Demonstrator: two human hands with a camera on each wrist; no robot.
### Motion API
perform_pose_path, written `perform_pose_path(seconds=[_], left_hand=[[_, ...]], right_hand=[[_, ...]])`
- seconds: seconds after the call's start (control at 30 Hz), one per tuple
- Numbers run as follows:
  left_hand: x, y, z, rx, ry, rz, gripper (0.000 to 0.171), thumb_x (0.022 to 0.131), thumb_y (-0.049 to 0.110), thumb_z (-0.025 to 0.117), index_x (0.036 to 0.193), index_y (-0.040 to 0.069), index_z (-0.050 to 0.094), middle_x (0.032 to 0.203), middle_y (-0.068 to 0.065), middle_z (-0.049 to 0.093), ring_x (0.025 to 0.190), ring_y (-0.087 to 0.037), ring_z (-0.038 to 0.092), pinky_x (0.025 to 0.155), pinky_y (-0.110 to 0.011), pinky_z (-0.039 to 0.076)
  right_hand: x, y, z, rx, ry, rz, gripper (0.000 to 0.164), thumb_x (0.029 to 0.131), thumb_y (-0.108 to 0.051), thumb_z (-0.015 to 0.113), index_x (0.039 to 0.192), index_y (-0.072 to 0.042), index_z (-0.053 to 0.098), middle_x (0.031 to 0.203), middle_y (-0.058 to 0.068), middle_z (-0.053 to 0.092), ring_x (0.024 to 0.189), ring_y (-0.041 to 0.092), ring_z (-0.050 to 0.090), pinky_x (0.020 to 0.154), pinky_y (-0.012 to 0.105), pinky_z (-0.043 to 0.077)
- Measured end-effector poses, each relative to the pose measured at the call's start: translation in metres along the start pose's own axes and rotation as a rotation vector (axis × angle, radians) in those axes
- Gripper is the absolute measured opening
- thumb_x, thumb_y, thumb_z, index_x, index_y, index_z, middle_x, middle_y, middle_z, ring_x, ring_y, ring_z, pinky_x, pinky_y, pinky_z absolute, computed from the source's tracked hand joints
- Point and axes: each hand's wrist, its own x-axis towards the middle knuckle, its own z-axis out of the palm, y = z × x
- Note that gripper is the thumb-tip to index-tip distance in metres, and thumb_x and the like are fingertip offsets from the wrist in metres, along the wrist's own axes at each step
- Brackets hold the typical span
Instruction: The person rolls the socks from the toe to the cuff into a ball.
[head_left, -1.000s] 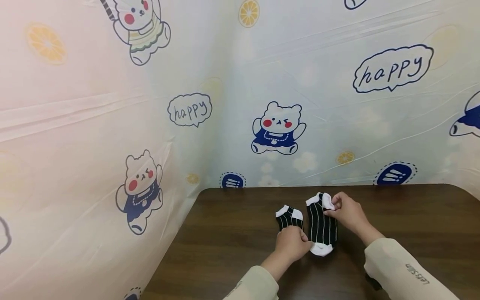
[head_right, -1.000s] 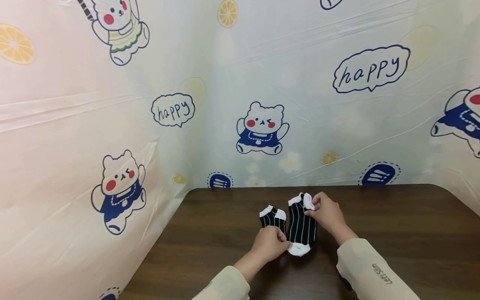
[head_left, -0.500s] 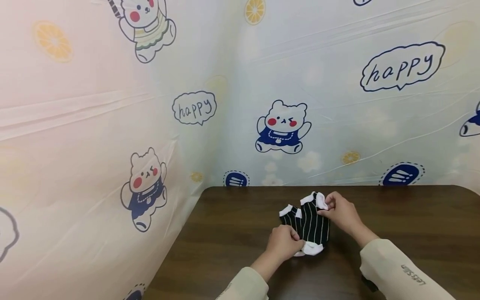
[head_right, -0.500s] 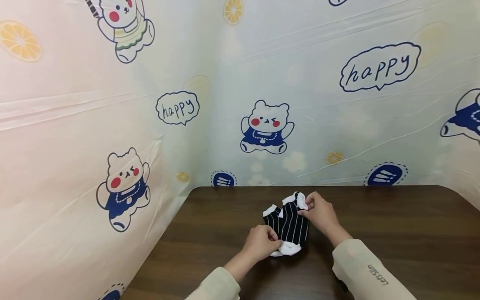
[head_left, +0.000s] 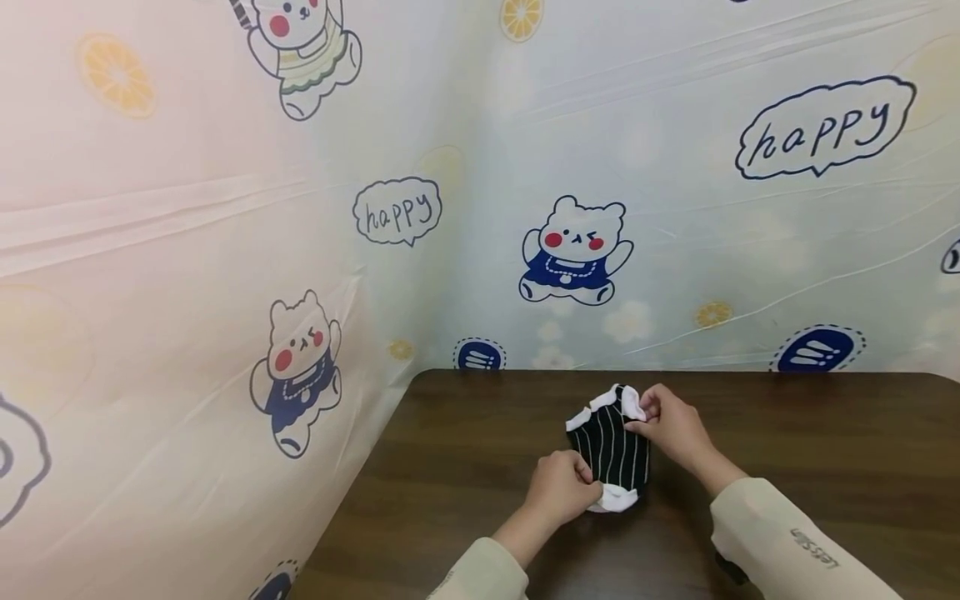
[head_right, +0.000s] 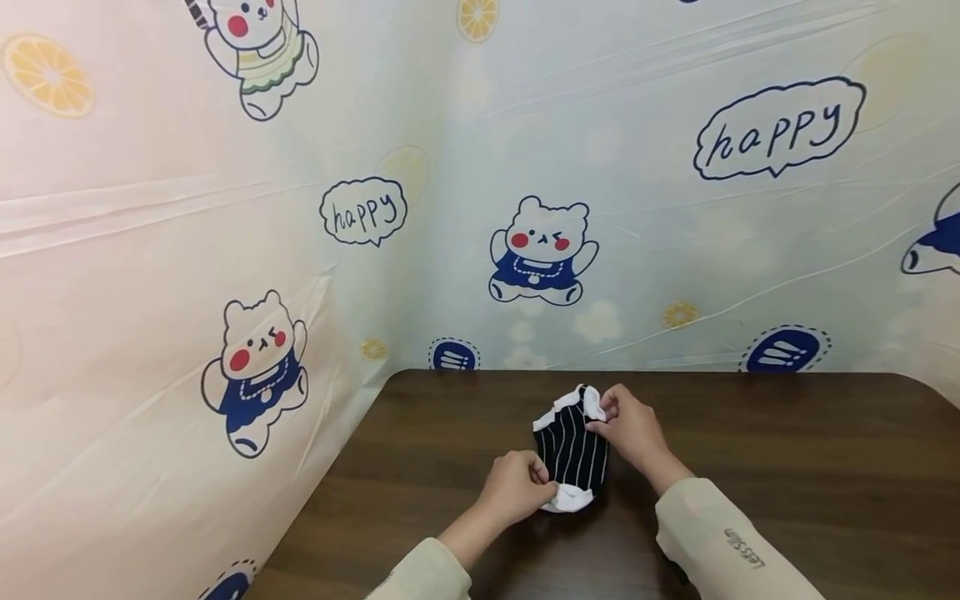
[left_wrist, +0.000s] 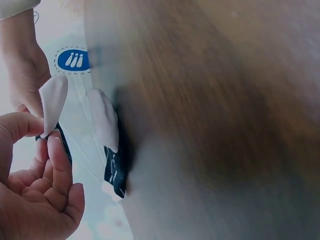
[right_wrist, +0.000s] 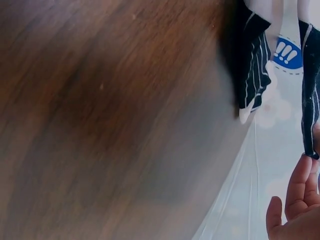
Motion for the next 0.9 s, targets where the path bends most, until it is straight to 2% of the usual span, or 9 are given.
perform_pose_path(seconds=[0.4, 0.9], left_hand=[[-0.005, -0.009, -0.005, 0.012, 0.033, -0.027, 0.02, 0.068, 0.017, 0.075, 0.061, 0.017, 0.056, 0.054, 0.016, 0.048, 0.05, -0.001, 0.043, 0.049, -0.021, 0.036], [-0.003, -0.015, -0.004, 0.022, 0.034, -0.057, 0.02, 0.067, 0.017, 0.075, 0.061, 0.017, 0.056, 0.053, 0.016, 0.048, 0.05, -0.002, 0.043, 0.049, -0.021, 0.037]], right_hand=[[0.004, -0.006, 0.017, 0.018, -0.027, -0.009, 0.036, 0.073, -0.014, 0.082, 0.089, -0.008, 0.051, 0.074, 0.0, 0.054, 0.066, 0.016, 0.05, 0.062, 0.034, 0.041], [0.011, -0.002, 0.03, 0.015, -0.057, -0.001, 0.036, 0.074, -0.014, 0.082, 0.09, -0.008, 0.05, 0.074, 0.001, 0.053, 0.066, 0.017, 0.049, 0.062, 0.035, 0.04]])
